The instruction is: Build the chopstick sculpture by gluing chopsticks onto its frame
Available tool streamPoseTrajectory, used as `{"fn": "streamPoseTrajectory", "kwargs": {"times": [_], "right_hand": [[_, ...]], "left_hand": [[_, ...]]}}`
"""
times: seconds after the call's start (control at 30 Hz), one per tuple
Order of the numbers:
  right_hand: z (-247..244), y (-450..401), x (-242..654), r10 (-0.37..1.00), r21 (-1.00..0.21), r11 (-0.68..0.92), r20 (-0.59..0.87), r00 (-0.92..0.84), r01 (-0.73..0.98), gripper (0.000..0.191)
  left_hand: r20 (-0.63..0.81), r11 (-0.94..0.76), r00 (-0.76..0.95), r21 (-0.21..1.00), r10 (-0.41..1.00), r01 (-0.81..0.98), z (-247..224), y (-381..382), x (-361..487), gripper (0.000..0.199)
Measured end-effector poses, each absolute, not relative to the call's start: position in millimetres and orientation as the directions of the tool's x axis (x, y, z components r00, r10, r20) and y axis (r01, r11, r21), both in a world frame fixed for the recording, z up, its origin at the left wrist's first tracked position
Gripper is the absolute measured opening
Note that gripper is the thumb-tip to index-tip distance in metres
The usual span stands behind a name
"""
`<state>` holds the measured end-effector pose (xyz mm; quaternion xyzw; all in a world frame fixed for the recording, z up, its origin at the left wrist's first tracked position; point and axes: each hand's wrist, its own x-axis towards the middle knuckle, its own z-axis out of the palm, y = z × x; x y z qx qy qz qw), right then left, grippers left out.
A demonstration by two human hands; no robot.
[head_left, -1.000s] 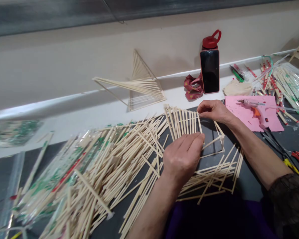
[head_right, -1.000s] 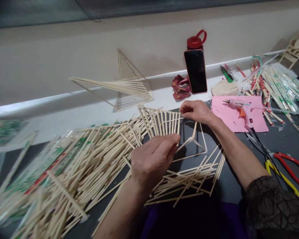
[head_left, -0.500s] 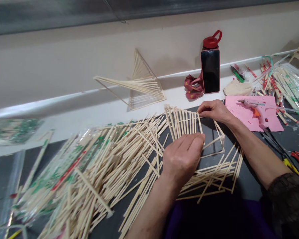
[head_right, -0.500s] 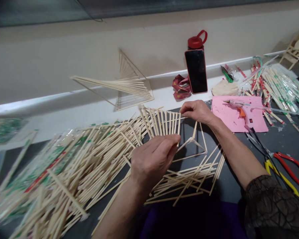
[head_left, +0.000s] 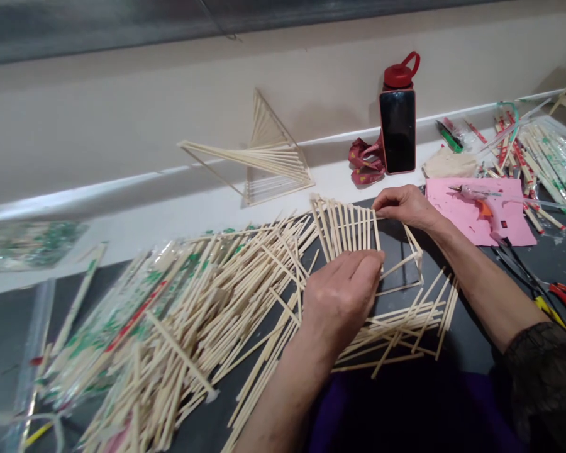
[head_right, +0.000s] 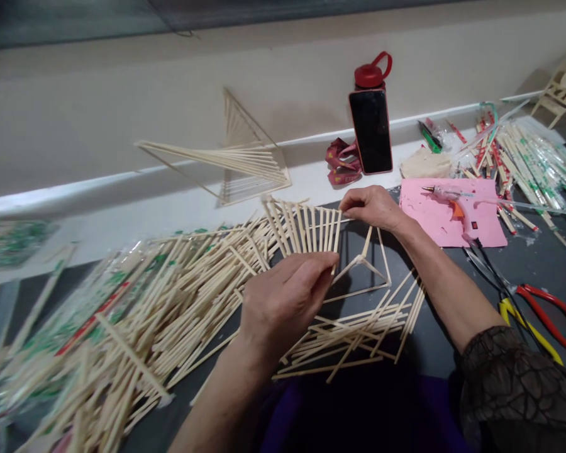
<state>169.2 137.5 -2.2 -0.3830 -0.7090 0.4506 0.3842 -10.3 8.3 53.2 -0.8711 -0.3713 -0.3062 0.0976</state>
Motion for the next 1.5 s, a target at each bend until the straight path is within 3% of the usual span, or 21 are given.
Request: {"fn": "streamPoseTrajectory", "kwargs": {"times": [0.3,1.07,1.5], "right_hand": [[-8,144,169,0.883,-0.941,0.302,0.214,-0.418,0.155,0.007],[-3,140,173,0.893,-0.919,0.334,0.237,-0.383,0.21,0.007],[1,137,172,0.894,-0.911,0.333,0.224,-0.389,0.241,0.005]], "left_hand": [[0.542,-0.68,0.558,0.033,0.628,0.732,54,6,-15,0.013],[0.379,-0.708,0.599,0.334,0.705,0.623,54,15,-31,0.021],[0.335,-0.708,0.625,0.308,0.705,0.635,57,15,-34,0.021]]}}
